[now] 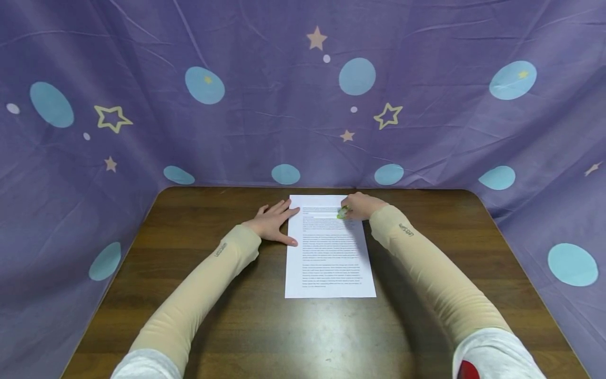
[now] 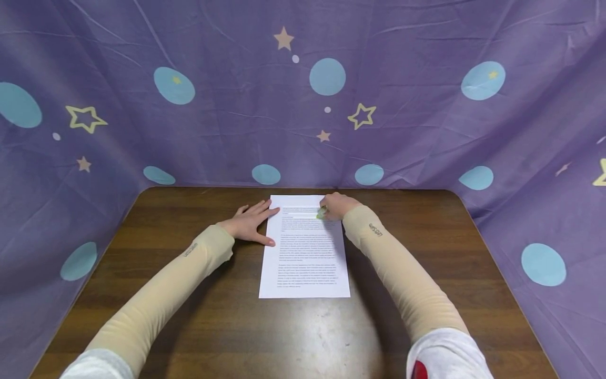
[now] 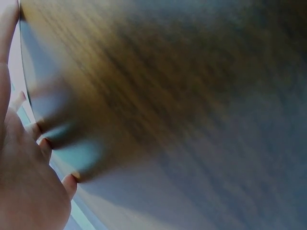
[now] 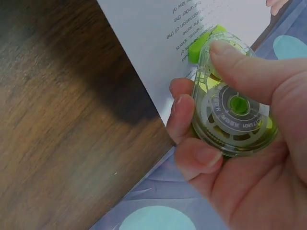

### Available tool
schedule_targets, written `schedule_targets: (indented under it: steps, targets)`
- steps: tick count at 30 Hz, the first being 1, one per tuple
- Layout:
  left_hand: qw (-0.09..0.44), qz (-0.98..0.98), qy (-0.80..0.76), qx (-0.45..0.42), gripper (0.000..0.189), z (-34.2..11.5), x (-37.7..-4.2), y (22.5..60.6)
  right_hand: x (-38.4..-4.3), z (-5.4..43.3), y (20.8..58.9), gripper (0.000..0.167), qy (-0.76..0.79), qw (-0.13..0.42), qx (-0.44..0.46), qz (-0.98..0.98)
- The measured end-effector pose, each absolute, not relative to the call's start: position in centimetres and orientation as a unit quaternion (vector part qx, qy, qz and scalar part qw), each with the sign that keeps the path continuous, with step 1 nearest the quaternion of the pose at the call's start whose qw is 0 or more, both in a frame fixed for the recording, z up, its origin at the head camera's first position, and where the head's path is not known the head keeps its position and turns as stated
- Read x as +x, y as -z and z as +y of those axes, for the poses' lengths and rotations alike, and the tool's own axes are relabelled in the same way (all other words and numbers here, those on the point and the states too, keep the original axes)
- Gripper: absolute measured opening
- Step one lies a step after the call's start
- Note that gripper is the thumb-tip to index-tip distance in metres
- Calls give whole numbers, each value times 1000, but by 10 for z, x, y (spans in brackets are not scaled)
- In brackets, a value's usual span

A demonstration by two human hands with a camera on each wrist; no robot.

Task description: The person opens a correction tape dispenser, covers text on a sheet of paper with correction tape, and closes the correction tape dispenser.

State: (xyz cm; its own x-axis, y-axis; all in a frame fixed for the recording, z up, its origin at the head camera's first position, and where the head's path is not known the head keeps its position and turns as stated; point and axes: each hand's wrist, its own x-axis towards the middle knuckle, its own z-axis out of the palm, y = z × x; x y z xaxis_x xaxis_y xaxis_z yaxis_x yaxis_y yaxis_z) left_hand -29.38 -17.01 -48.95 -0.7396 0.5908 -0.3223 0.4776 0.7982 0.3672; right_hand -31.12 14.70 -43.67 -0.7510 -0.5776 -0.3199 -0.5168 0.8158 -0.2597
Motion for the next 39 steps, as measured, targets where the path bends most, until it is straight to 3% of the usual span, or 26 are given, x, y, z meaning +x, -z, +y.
schedule_targets:
  steps: [16, 39]
  targets:
    - [211, 922, -135, 296, 113, -169, -287, 478, -312, 159, 439, 6, 78, 204, -276, 936]
    - [204, 925, -124, 294, 110, -167, -285, 477, -311, 175, 442, 14, 71, 192, -269, 941]
